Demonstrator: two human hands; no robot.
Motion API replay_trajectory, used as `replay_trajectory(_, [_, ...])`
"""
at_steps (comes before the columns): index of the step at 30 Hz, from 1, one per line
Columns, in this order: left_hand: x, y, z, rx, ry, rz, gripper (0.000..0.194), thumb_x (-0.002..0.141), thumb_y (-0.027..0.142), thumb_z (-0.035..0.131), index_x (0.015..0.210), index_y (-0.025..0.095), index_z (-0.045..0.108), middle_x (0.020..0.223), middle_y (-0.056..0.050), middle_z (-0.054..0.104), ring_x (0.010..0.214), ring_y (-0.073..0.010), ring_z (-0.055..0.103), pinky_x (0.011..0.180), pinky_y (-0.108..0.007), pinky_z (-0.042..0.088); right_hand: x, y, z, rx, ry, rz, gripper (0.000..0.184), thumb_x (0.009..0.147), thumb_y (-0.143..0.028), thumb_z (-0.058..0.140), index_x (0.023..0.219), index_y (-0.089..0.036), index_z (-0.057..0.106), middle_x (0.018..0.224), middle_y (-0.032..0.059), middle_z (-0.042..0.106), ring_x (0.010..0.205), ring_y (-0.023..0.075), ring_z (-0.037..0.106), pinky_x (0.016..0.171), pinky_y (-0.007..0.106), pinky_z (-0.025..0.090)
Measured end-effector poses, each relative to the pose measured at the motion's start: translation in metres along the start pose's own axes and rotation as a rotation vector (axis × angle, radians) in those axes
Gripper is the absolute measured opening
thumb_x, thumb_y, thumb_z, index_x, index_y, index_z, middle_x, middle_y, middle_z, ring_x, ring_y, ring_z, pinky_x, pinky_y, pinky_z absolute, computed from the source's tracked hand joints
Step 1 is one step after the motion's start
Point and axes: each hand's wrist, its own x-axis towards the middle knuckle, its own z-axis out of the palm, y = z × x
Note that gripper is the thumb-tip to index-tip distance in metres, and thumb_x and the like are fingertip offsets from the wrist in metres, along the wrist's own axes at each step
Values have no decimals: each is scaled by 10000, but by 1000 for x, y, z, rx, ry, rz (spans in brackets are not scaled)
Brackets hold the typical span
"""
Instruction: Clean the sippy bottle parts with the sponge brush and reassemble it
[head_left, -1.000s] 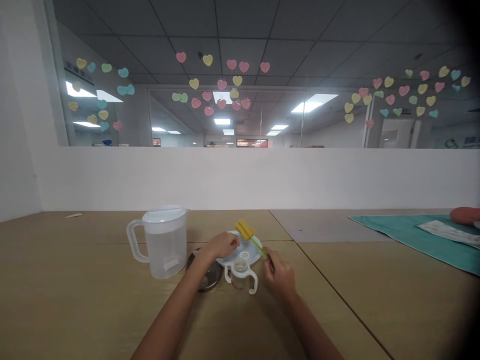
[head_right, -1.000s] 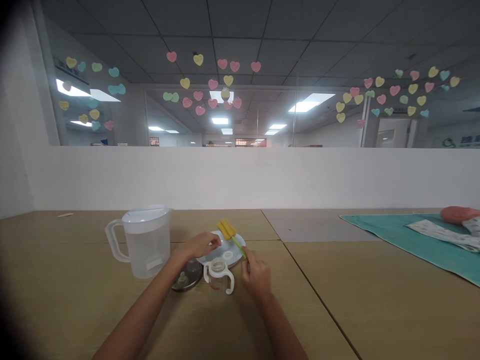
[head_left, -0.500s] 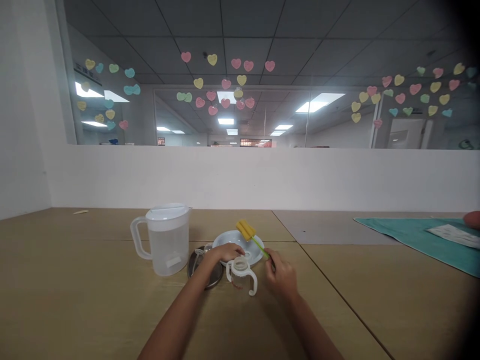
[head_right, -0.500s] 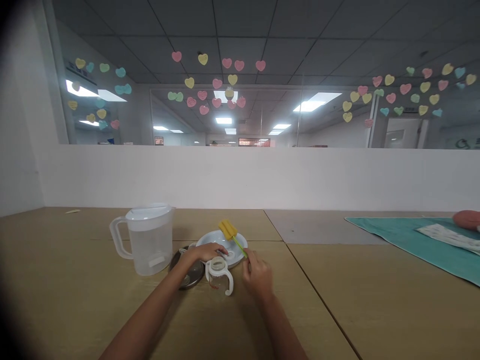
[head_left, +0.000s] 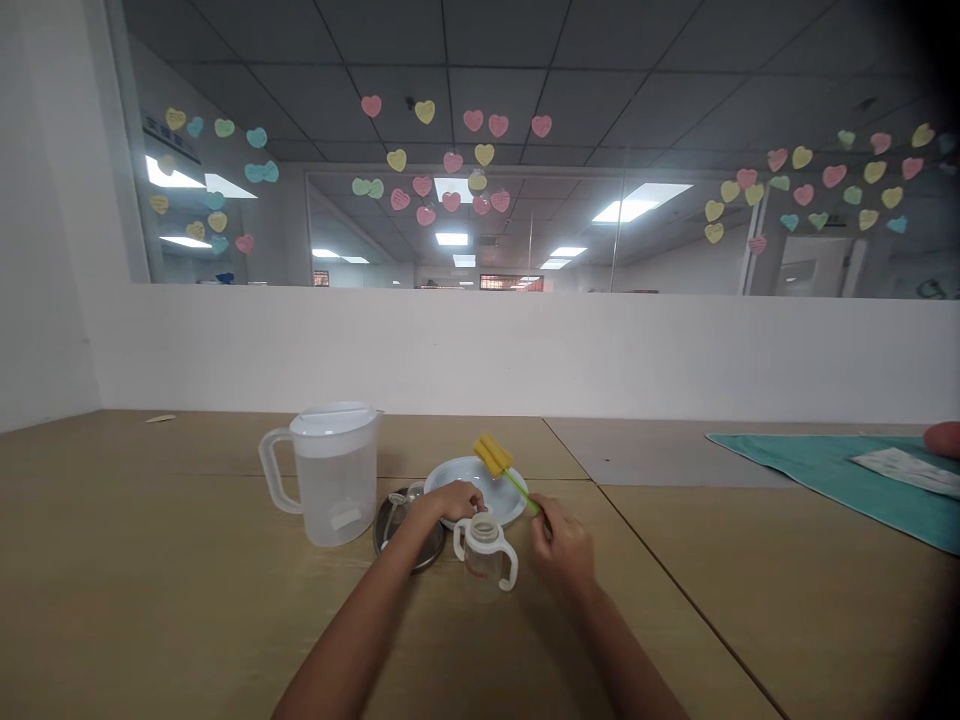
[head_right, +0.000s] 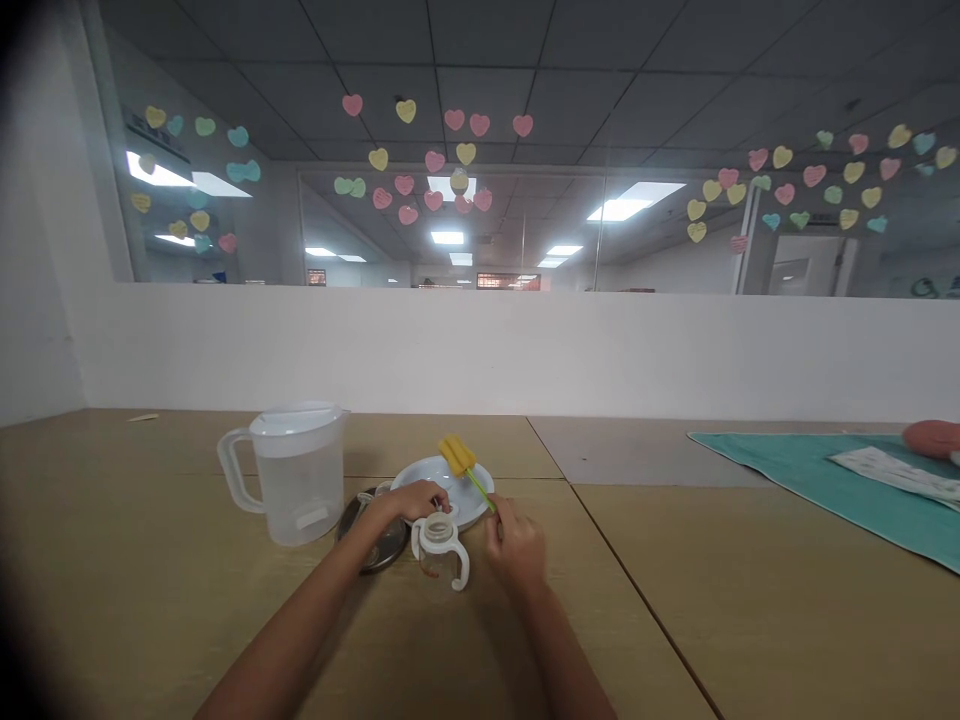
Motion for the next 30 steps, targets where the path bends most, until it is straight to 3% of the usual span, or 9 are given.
replay_trajectory(6, [-16, 11, -32, -157, 70, 105, 307, 748, 283, 532, 1008, 138, 607, 1043, -39, 633, 969, -158, 553, 857, -232, 426, 1, -2, -4, 24, 4, -2, 290, 824, -147, 378, 961, -167, 634, 780, 39, 690, 569, 109, 608, 545, 203, 426])
replay_trajectory(11, [-36, 26, -56, -413, 213, 165, 306, 797, 320, 513, 1019, 122, 585, 1004, -56, 625, 931, -152, 547, 837, -257, 430, 3, -3, -4, 50, 91, 29, 268, 815, -155, 403, 948, -166, 636, 772, 44, 687, 633, 119, 629, 577, 197, 453])
replay_trajectory(15, [-51, 30, -70, -315, 442, 147, 318, 797, 331, 488, 1026, 127, 574, 1038, -54, 611, 965, -163, 532, 840, -261, 420, -2, -1, -2, 58, 20, -61, 263, 797, -149, 420, 934, -175, 643, 751, 36, 683, 605, 111, 620, 577, 194, 451])
replay_trajectory(17, [-63, 27, -77, -138, 467, 97, 301, 768, 341, 502, 968, 137, 597, 1022, -45, 618, 948, -169, 532, 828, -260, 418, -4, 0, -1, 51, -10, -99, 263, 797, -146, 422, 933, -176, 645, 740, 33, 681, 589, 107, 615, 563, 190, 442])
replay_trajectory(20, [-83, 16, -85, 118, 252, -138, 216, 678, 302, 570, 802, 141, 642, 838, -26, 656, 799, -169, 563, 731, -252, 430, -5, 2, 0, 27, -5, -95, 267, 803, -139, 414, 927, -175, 648, 723, 32, 676, 579, 107, 613, 553, 191, 431])
replay_trajectory(23, [-94, 5, -86, 138, 36, -361, 190, 571, 296, 661, 679, 140, 651, 661, -15, 655, 682, -165, 583, 638, -238, 445, -4, 4, 1, -1, 6, -74, 271, 809, -136, 406, 928, -167, 648, 715, 36, 673, 584, 112, 613, 557, 195, 427])
replay_trajectory(27, [-83, -6, -75, -29, -136, -528, 292, 515, 387, 731, 632, 135, 641, 579, -57, 649, 621, -197, 616, 595, -290, 499, -5, 7, 2, -6, -10, -42, 272, 812, -145, 402, 927, -168, 648, 709, 34, 669, 589, 114, 610, 558, 196, 421])
replay_trajectory(30, [-65, -12, -61, -15, -253, -656, 340, 453, 409, 782, 532, 126, 612, 542, -111, 636, 599, -262, 627, 577, -370, 514, -6, 8, 2, -3, -11, -37, 270, 811, -148, 404, 924, -170, 648, 716, 34, 672, 589, 114, 610, 556, 198, 418])
